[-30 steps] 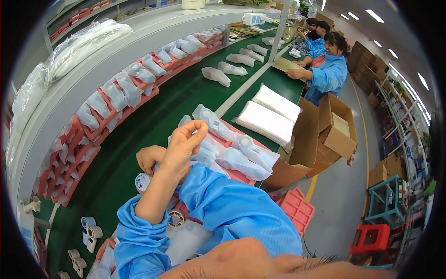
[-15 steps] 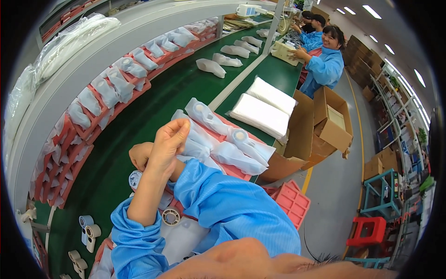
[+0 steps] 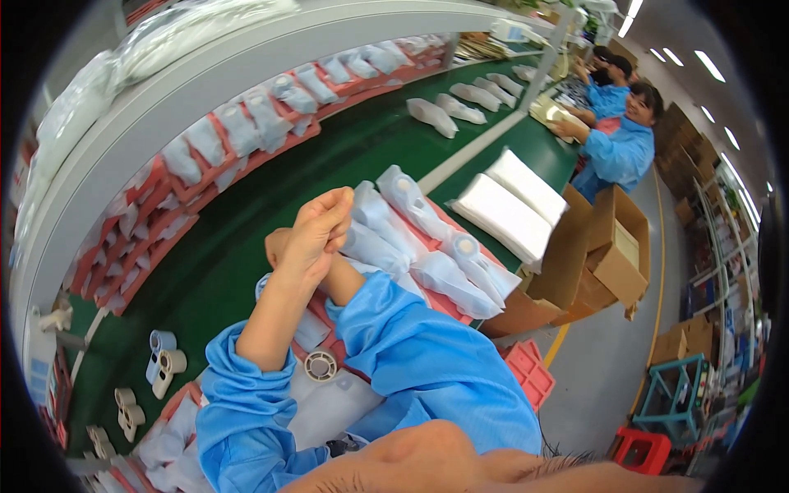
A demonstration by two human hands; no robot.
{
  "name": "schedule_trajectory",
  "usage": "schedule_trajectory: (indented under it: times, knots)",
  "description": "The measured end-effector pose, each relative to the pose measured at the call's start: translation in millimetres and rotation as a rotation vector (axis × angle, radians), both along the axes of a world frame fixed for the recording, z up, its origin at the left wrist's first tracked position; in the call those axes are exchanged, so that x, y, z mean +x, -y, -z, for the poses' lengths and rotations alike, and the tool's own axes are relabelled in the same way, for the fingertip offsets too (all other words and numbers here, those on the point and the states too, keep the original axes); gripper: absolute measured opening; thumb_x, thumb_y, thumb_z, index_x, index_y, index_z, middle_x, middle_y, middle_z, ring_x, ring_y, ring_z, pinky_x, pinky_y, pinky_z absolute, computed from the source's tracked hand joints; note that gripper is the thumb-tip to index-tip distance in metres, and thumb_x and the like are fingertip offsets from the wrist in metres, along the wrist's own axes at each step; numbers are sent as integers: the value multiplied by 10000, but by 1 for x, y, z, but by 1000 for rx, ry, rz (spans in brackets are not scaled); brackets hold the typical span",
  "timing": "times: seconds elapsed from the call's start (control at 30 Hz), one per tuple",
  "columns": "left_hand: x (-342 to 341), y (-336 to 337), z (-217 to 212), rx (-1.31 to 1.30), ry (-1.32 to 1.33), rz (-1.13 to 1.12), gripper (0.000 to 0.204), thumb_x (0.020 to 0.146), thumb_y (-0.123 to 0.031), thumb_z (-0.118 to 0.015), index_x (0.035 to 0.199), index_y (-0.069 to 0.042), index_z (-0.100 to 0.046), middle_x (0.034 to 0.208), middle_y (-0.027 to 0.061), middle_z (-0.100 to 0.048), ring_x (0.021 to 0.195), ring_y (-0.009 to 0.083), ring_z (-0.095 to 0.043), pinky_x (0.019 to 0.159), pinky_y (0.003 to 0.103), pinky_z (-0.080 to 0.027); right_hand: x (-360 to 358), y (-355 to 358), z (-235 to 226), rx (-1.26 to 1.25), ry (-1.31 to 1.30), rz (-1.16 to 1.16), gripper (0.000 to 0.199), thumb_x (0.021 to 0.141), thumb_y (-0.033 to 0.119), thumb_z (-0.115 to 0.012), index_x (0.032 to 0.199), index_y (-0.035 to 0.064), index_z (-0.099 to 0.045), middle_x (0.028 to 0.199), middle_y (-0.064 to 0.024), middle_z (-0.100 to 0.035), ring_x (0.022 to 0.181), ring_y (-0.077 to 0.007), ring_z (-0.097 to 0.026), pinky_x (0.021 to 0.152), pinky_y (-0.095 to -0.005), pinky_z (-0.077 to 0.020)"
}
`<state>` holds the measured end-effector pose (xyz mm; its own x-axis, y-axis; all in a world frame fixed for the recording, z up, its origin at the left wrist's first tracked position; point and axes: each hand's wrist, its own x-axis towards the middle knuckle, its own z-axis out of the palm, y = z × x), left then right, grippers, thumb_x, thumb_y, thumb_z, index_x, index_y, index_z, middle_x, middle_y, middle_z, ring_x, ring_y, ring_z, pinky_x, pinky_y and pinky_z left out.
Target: The person packs electronic devices into protective plastic bags by hand, then places them into a packaging box.
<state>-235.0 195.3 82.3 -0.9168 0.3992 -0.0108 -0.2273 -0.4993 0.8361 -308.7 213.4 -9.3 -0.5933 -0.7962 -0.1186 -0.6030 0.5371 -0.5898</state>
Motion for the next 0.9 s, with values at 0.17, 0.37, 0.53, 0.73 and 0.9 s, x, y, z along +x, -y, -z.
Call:
schedule_trajectory:
  times: [0.17, 0.37, 0.53, 0.73, 0.9]
  knots:
    - [-5, 41, 6, 6, -11, -111, 148, 937, -227, -654, 990, -100, -599, 853, -68, -524, 521, -3, -301, 417, 163, -184, -9, 9, 6, 63, 67, -99, 163, 569, 128, -780, 676, 28, -708, 666, -88, -676, 582, -224, -646, 519, -338, -500]
    - [-14, 104, 13, -42, -71, -293, 147, 934, -208, -656, 1020, -100, -608, 855, -66, -522, 523, -5, -300, 418, 168, -188, -19, 19, 8, 91, 116, -188, 180, 549, 133, -807, 672, 38, -716, 633, -83, -674, 561, -219, -644, 528, -339, -513]
    - [-40, 156, 50, -408, -14, -537, 274, 914, -176, -665, 1149, -48, -605, 911, -39, -572, 527, 33, -387, 423, 190, -261, -24, 23, 18, 108, 94, -243, 206, 556, 136, -803, 745, 65, -760, 668, -54, -704, 604, -176, -657, 580, -305, -525]
    - [-28, 200, 97, -1358, -416, -1081, 451, 877, -112, -656, 1309, -58, -535, 1031, 108, -671, 652, 167, -604, 606, 280, -470, -26, 17, 15, 109, 146, -171, 191, 561, 136, -808, 725, 53, -755, 672, -62, -704, 617, -171, -662, 591, -290, -530]
    - [9, 232, 91, -1415, -387, -961, 444, 883, -103, -650, 1310, -79, -531, 987, 123, -680, 687, 168, -627, 663, 274, -480, -27, 19, 17, 88, 201, -134, 235, 575, 123, -818, 782, 32, -755, 742, -105, -720, 657, -214, -679, 633, -329, -548]
